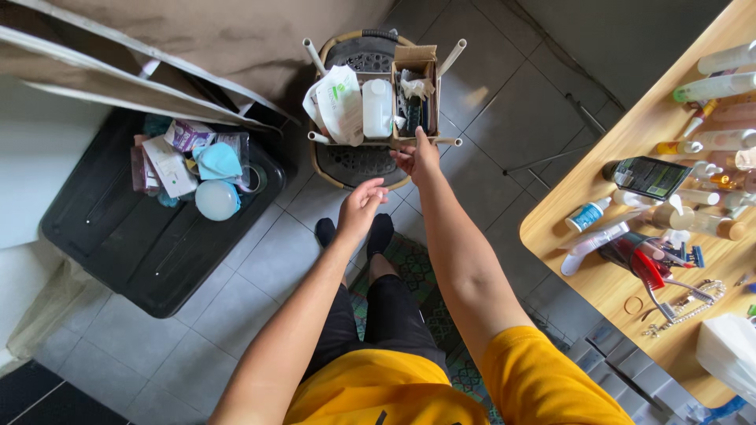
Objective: The person assembles a white plastic shelf by inserting white poles into the tray's corner sockets. They then place the assembled shelf on a table near a window and move a cardboard box and other items from a nearby storage unit.
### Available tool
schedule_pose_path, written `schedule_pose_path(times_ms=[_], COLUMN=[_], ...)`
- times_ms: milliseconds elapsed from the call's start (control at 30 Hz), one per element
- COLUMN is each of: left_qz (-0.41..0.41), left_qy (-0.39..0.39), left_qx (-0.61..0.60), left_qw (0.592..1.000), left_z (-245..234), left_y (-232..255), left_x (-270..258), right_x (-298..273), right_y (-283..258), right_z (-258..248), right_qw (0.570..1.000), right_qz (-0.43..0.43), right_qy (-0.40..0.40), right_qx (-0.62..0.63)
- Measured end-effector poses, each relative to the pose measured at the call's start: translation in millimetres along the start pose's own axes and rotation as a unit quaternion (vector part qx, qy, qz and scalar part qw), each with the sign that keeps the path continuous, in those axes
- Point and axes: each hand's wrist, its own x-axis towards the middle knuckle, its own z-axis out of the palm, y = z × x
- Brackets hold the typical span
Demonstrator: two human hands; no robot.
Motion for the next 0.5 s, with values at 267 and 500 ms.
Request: schedule_pose_path(times_ms=[267, 500], left_qz=[-0.001, 0.010], left_qy=[-0.009, -0.020], left_qx=[-0.011, -0.036], left_qw=[1.000, 0.999], left_z=[-18, -24], left_y=[-7, -4], left_x=[23, 28], right_x=[25, 15], right_y=[13, 27], right_z=[-4, -2], right_qw=[0.997, 0.984], right_qz=[0.009, -0.017], right_qy=[0.022, 0.035], right_qx=[0.073, 0.175])
